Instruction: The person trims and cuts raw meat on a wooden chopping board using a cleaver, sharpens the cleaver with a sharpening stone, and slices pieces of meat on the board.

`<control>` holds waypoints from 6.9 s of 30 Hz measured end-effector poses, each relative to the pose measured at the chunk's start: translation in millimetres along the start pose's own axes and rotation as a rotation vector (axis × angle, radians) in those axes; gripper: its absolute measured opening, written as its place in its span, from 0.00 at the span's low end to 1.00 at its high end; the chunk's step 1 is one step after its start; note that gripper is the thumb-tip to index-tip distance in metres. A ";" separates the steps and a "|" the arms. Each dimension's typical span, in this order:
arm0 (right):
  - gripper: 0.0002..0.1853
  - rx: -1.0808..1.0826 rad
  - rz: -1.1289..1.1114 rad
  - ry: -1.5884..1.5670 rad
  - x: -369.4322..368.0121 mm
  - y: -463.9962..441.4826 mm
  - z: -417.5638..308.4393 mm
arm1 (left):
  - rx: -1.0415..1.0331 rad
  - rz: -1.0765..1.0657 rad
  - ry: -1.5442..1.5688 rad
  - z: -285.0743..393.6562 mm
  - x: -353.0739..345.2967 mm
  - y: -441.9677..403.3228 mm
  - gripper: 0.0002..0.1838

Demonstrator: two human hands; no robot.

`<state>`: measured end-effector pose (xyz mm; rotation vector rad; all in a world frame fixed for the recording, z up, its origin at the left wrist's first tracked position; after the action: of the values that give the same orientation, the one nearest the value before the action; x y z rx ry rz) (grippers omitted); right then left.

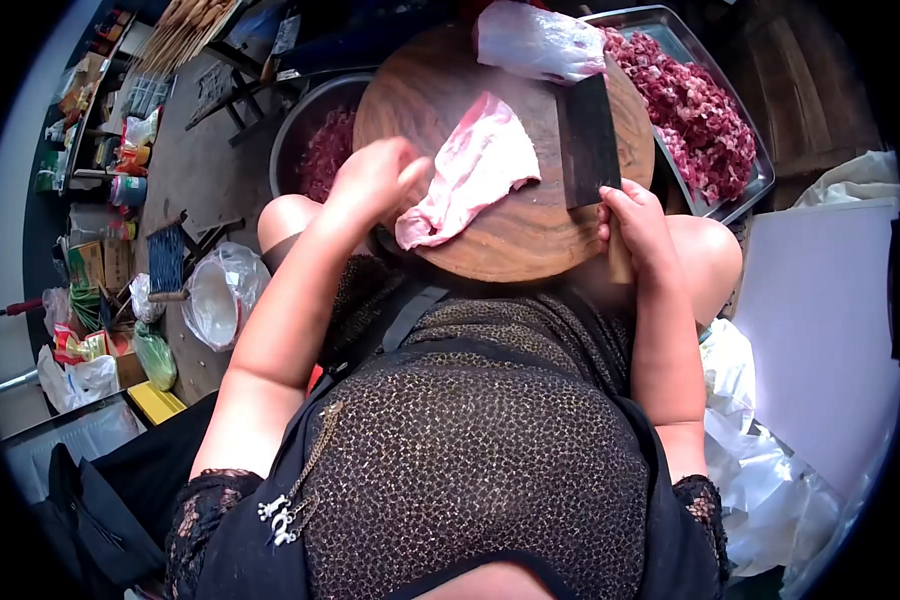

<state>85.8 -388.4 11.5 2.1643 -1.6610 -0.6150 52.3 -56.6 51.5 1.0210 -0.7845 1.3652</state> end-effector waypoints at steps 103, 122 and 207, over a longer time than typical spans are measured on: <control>0.08 0.393 0.016 1.520 -38.3 21.2 -48.9 | -0.444 0.252 0.330 76.2 -80.4 -58.0 0.09; 0.10 0.362 -0.145 1.512 -34.0 -42.5 -67.8 | -0.560 0.295 0.132 61.1 -74.8 -46.1 0.20; 0.12 0.506 0.087 1.313 -42.0 15.8 -44.9 | -0.506 0.341 0.171 50.0 -77.7 -21.0 0.19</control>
<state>87.4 -351.5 63.2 1.9176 -1.1144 1.1548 72.4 -131.7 -2.7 0.3799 -1.1362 1.4125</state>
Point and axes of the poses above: each hand's wrist, its own y-axis away from the middle knuckle, its own x-axis out of the back of the hand, z = x × y, the point moved 4 cm from there along -y, towards the middle knuckle, and after that the axes turned 2 degrees about x, right-handed, at the moved point
